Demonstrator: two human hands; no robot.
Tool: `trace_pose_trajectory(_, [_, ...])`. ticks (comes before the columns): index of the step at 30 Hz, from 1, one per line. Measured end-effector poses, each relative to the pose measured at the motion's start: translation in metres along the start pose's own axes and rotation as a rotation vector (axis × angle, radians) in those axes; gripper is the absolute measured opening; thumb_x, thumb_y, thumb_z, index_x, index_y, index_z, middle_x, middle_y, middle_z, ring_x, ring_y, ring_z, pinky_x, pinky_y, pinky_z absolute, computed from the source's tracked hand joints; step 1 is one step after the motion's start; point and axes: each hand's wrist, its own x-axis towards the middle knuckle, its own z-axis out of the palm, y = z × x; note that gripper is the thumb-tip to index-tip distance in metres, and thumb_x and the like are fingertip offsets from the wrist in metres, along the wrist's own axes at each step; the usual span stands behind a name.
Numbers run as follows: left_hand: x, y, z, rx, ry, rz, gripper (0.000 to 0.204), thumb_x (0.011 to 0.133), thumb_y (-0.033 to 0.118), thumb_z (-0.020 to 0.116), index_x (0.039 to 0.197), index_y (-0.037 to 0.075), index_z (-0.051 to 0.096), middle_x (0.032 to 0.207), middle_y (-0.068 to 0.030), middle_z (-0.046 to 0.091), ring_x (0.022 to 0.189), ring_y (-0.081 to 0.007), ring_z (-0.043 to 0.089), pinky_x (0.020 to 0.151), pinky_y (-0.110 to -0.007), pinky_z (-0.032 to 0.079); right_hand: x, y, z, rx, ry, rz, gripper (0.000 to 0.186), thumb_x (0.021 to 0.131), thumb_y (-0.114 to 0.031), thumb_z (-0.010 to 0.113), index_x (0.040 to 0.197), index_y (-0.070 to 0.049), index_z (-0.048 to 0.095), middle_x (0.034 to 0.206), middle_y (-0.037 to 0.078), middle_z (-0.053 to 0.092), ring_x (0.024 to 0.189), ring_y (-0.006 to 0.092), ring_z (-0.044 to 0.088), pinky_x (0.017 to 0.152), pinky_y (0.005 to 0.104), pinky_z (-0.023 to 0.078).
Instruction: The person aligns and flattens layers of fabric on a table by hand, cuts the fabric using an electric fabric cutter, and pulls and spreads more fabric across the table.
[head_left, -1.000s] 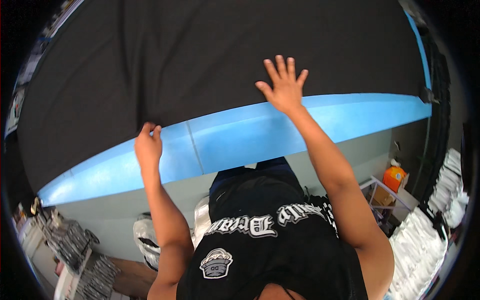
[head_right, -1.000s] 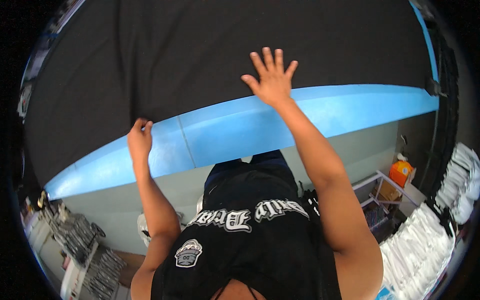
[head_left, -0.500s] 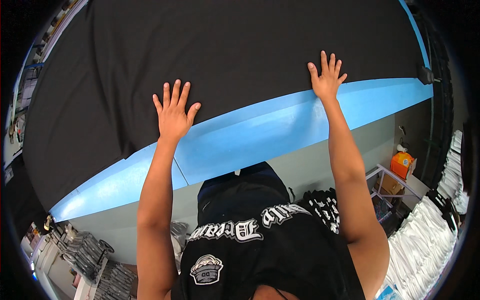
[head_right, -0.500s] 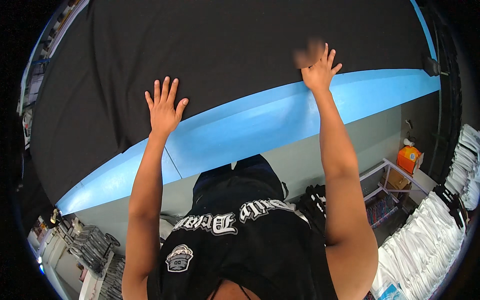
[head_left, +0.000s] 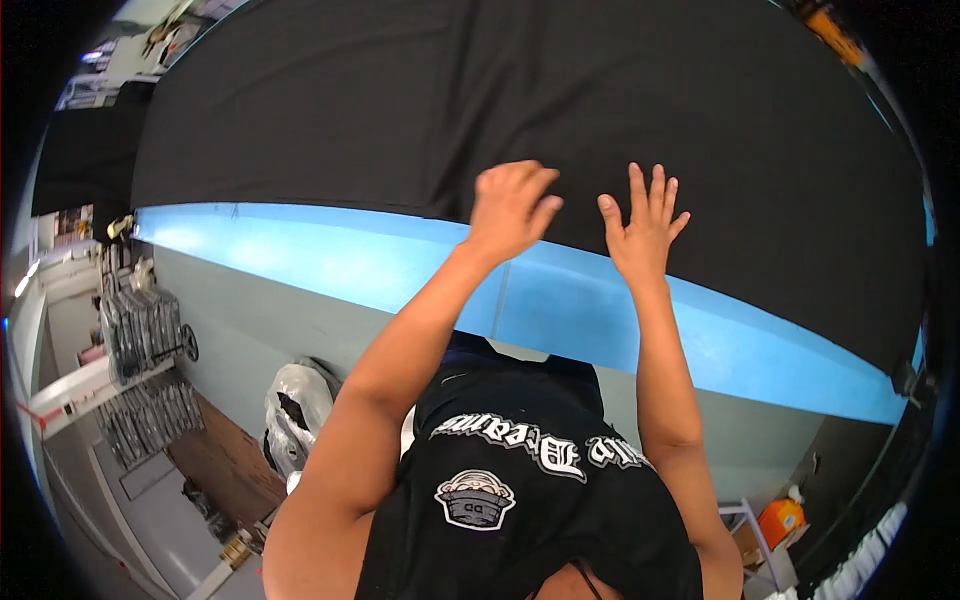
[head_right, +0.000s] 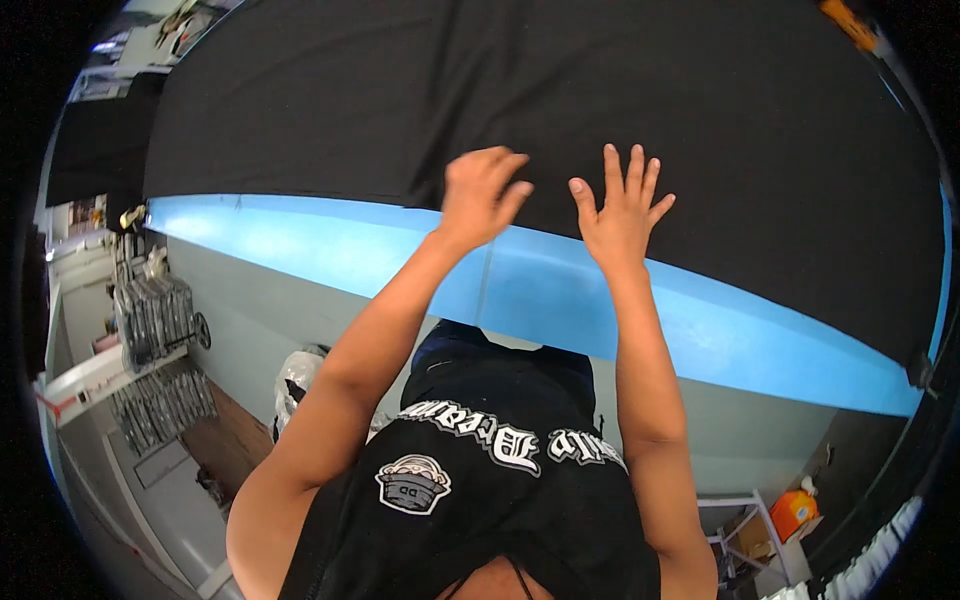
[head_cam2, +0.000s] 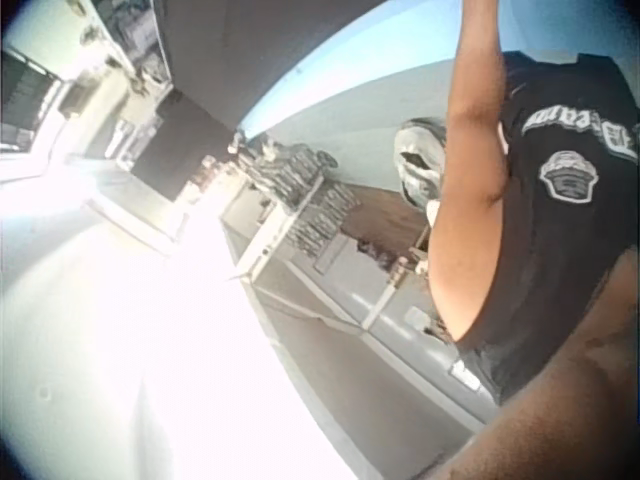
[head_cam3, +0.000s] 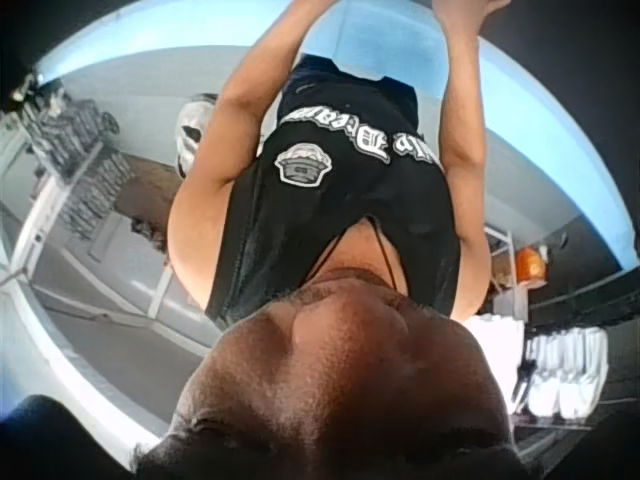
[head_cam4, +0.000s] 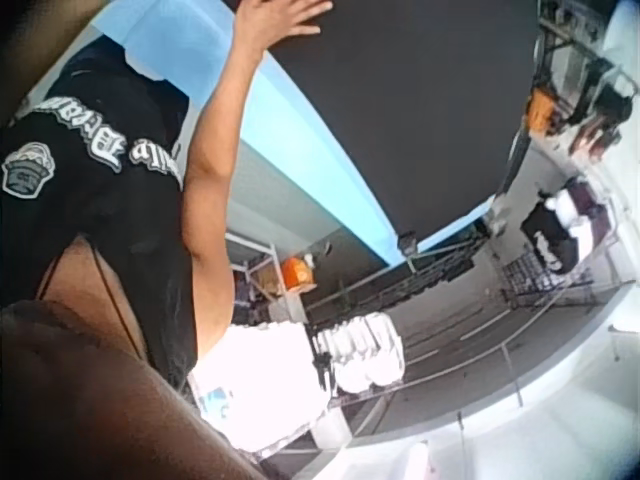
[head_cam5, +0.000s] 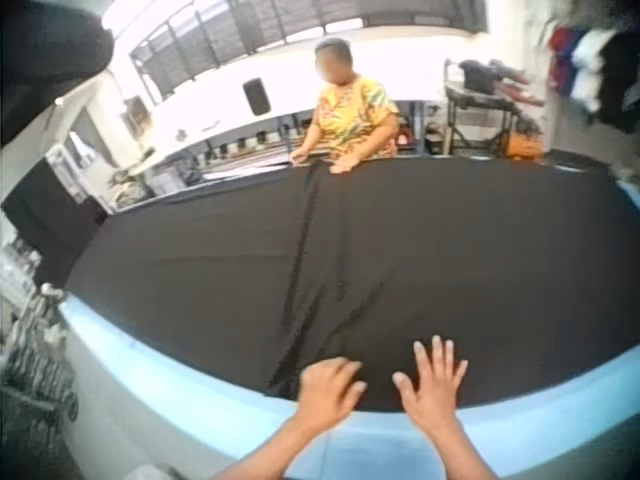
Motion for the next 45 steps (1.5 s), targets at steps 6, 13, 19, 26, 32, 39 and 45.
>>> trace_pose_trajectory(6, [-0.11,-0.209,-0.157,0.38,-0.006,-0.225,0.022,0.071,0.004,0.063,0.092,0.009,0.066,0.094,-0.0052,0.059,0.089,-0.0279,0.053,0.076,-0.04,0.042,0.003,-0.009,0.062,-0.379,-0.097,-0.008,0.064,0.089,-0.059,0.043,0.143,-0.025,0.034,0.151,0.008,0.024,0.141,0.033,0.015,0.104,0.0684,0.006])
trace_pose_trajectory(13, [-0.113,-0.255,-0.178,0.34,-0.256,-0.053,0.017,0.08,0.01,0.064,0.096,0.01,0.068,0.083,-0.0031,0.057,0.085,-0.0227,0.055,0.073,-0.036,0.043,0.0,-0.02,0.059,-0.3,-0.08,0.157,0.063,0.09,-0.056,0.044,0.142,-0.021,0.035,0.151,0.011,0.025,0.141,0.0337,0.015,0.103,0.0681,0.009])
trace_pose_trajectory(19, [-0.097,-0.225,-0.157,-0.399,-0.042,-0.734,0.017,0.09,0.018,0.058,0.103,0.007,0.059,0.082,-0.0068,0.059,0.075,-0.027,0.066,0.061,-0.035,0.052,-0.006,-0.039,0.085,-0.333,-0.029,0.191,0.063,0.091,-0.06,0.035,0.143,-0.023,0.034,0.151,0.01,0.024,0.141,0.0335,0.015,0.106,0.0655,0.005])
trace_pose_trajectory(26, [-0.092,-0.19,-0.116,-1.2,0.372,-0.921,0.01,0.087,0.006,0.062,0.095,0.001,0.061,0.081,-0.0018,0.057,0.066,-0.0091,0.057,0.06,-0.027,0.055,-0.003,-0.04,0.086,-0.324,-0.014,0.167,0.062,0.091,-0.059,0.036,0.143,-0.024,0.034,0.151,0.009,0.025,0.141,0.0326,0.015,0.106,0.0654,0.005])
trace_pose_trajectory(32, [-0.083,-0.246,-0.212,-1.138,0.647,-0.748,0.014,0.083,0.001,0.065,0.096,0.003,0.065,0.089,-0.0046,0.063,0.075,-0.0114,0.061,0.061,-0.028,0.056,-0.007,-0.031,0.084,-0.335,-0.004,0.179,0.063,0.091,-0.061,0.034,0.144,-0.025,0.032,0.152,0.009,0.023,0.141,0.0324,0.014,0.106,0.0656,0.006])
trace_pose_trajectory(39, [-0.161,-0.389,-0.302,-0.953,0.866,-0.796,0.013,0.085,0.003,0.063,0.098,0.002,0.063,0.088,-0.0048,0.064,0.071,-0.0114,0.059,0.06,-0.024,0.049,-0.002,-0.035,0.083,-0.341,-0.018,0.164,0.063,0.092,-0.06,0.034,0.144,-0.025,0.032,0.152,0.009,0.023,0.142,0.0316,0.013,0.105,0.067,0.006])
trace_pose_trajectory(45, [-0.167,-0.375,-0.259,-0.898,0.67,-0.914,0.033,0.088,0.015,0.064,0.119,0.009,0.054,0.097,-0.0068,0.059,0.067,-0.0146,0.059,0.058,-0.029,0.054,-0.004,-0.027,0.081,-0.369,-0.03,0.164,0.063,0.092,-0.058,0.036,0.144,-0.023,0.031,0.152,0.01,0.023,0.141,0.0318,0.015,0.104,0.0666,0.007])
